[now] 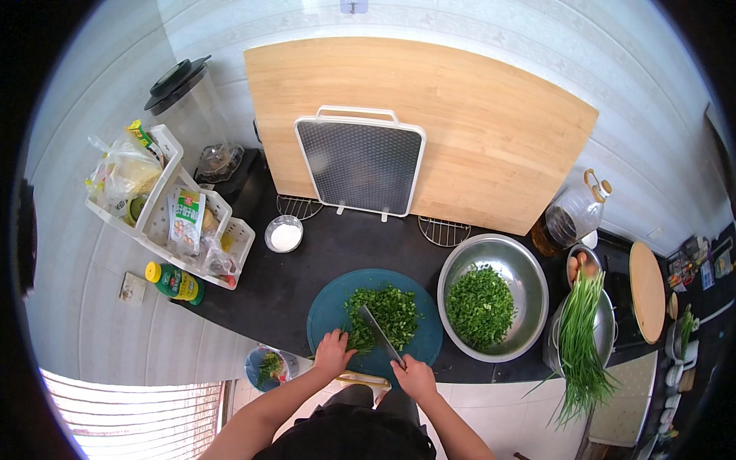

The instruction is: The person gathers a bundle of green onions, aligns them on a blue cutting board, and chops them into small pieces using a knife. The chopped pieces are collected into a metal bowl.

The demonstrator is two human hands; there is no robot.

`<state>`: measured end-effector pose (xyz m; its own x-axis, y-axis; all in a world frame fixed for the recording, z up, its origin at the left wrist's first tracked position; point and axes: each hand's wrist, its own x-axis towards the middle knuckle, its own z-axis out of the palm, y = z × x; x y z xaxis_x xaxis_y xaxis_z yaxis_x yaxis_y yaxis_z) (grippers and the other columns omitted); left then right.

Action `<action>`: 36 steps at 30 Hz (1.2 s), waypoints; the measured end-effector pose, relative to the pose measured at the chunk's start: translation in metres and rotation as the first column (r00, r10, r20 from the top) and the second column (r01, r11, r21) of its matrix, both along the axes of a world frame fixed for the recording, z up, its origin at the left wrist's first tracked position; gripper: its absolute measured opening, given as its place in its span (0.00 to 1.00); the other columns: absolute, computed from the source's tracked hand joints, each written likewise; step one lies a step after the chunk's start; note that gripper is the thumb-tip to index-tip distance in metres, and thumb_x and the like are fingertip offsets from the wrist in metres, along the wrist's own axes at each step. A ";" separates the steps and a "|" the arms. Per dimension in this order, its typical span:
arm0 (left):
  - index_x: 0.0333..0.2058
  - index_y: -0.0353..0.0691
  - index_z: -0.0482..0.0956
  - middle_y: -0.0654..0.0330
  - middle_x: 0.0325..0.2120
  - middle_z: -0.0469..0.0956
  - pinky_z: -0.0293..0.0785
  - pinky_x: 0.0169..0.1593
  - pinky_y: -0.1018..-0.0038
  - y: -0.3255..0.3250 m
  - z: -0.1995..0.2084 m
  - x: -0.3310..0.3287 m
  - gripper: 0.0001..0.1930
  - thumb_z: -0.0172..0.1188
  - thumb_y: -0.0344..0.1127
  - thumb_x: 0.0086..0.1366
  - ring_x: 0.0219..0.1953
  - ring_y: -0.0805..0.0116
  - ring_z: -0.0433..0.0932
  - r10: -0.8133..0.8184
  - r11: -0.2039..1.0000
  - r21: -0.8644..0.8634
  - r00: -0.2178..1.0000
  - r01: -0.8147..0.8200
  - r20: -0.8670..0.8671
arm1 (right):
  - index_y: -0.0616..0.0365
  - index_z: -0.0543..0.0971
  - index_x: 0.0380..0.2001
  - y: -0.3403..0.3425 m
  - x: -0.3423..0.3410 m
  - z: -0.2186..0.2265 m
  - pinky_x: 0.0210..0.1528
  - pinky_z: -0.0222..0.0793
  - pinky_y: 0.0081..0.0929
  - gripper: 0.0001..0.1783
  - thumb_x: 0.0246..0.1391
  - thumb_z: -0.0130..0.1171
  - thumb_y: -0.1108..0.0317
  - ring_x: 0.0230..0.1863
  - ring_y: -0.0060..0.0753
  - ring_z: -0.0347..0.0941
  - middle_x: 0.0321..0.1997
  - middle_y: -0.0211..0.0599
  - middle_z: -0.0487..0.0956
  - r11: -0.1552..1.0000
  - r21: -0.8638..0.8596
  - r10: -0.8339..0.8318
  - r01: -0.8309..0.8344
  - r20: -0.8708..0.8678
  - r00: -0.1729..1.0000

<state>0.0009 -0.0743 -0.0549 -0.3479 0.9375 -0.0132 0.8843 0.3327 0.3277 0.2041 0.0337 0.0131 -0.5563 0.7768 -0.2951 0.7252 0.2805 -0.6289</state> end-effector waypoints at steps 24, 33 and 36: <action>0.43 0.35 0.74 0.55 0.41 0.73 0.72 0.45 0.67 -0.006 0.006 -0.004 0.23 0.66 0.38 0.48 0.43 0.57 0.71 0.029 0.981 0.186 0.986 -0.060 0.165 | 0.59 0.71 0.25 -0.016 -0.026 -0.007 0.27 0.70 0.48 0.19 0.58 0.50 0.53 0.24 0.56 0.75 0.21 0.48 0.77 0.971 0.093 0.216 -0.220 0.051 0.975; 0.30 0.37 0.75 0.58 0.31 0.70 0.75 0.39 0.70 -0.002 -0.024 -0.008 0.08 0.60 0.32 0.50 0.40 0.59 0.72 -0.164 0.980 0.129 0.984 0.155 0.067 | 0.63 0.72 0.26 -0.022 -0.045 -0.014 0.29 0.72 0.48 0.20 0.60 0.45 0.55 0.26 0.58 0.75 0.22 0.54 0.77 0.964 0.036 0.252 -0.264 0.203 0.946; 0.28 0.37 0.76 0.58 0.31 0.70 0.76 0.37 0.70 -0.002 -0.029 -0.011 0.06 0.57 0.30 0.50 0.40 0.59 0.71 -0.206 0.975 0.106 0.975 0.196 0.086 | 0.64 0.73 0.26 -0.022 -0.059 -0.022 0.30 0.72 0.48 0.20 0.60 0.45 0.56 0.27 0.57 0.76 0.23 0.55 0.77 0.961 -0.015 0.271 -0.275 0.228 0.935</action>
<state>-0.0097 -0.0765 -0.0838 -0.1537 0.9865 0.0569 0.8928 0.1139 0.4358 0.1449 0.0115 -0.0091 -0.6678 0.6106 -0.4258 0.7416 0.4966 -0.4509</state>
